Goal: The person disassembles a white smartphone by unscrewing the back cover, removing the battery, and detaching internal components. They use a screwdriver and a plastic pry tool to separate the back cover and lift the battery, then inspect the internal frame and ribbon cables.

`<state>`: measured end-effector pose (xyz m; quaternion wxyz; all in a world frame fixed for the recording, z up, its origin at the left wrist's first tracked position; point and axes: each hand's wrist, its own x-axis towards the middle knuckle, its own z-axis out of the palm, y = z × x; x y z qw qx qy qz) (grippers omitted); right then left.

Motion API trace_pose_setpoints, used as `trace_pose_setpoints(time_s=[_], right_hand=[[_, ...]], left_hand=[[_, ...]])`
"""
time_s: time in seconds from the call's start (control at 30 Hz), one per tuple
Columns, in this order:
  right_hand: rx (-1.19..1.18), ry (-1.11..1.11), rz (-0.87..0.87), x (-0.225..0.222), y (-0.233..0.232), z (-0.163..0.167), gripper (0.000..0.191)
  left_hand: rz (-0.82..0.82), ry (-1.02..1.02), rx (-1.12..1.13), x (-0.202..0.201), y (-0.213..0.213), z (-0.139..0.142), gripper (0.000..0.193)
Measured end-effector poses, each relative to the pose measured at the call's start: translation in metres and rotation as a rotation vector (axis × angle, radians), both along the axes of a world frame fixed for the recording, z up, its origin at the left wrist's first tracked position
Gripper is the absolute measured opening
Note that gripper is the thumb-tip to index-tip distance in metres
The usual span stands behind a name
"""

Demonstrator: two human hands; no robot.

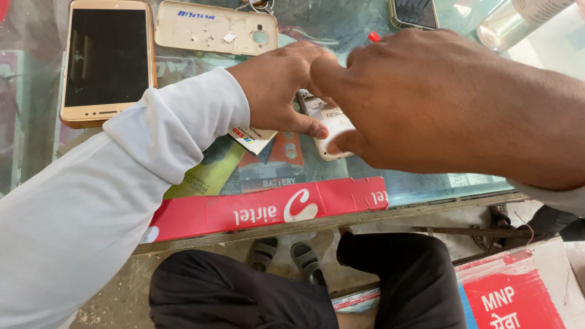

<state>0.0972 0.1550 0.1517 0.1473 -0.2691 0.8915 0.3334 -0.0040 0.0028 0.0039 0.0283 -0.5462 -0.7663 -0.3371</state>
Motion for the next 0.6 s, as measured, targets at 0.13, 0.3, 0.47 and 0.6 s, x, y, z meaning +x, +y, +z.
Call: trace_pose_setpoints(time_s=[0.13, 0.3, 0.47, 0.6], right_hand=[[0.184, 0.04, -0.017, 0.0008, -0.0037, 0.0026, 0.045], [0.058, -0.038, -0.178, -0.0018, 0.0008, 0.0002, 0.06], [-0.046, 0.014, -0.069, -0.0008, 0.0042, -0.003, 0.066], [0.079, 0.087, -0.049, 0.0014, 0.0024, -0.0012, 0.064]], left_hand=[[-0.03, 0.063, 0.047, 0.0008, 0.0006, 0.0, 0.046], [0.045, -0.137, -0.055, 0.0011, 0.0002, 0.0019, 0.056], [0.007, 0.023, 0.006, 0.0009, -0.0002, -0.001, 0.048], [0.001, 0.04, 0.012, -0.0011, -0.0005, -0.0027, 0.048]])
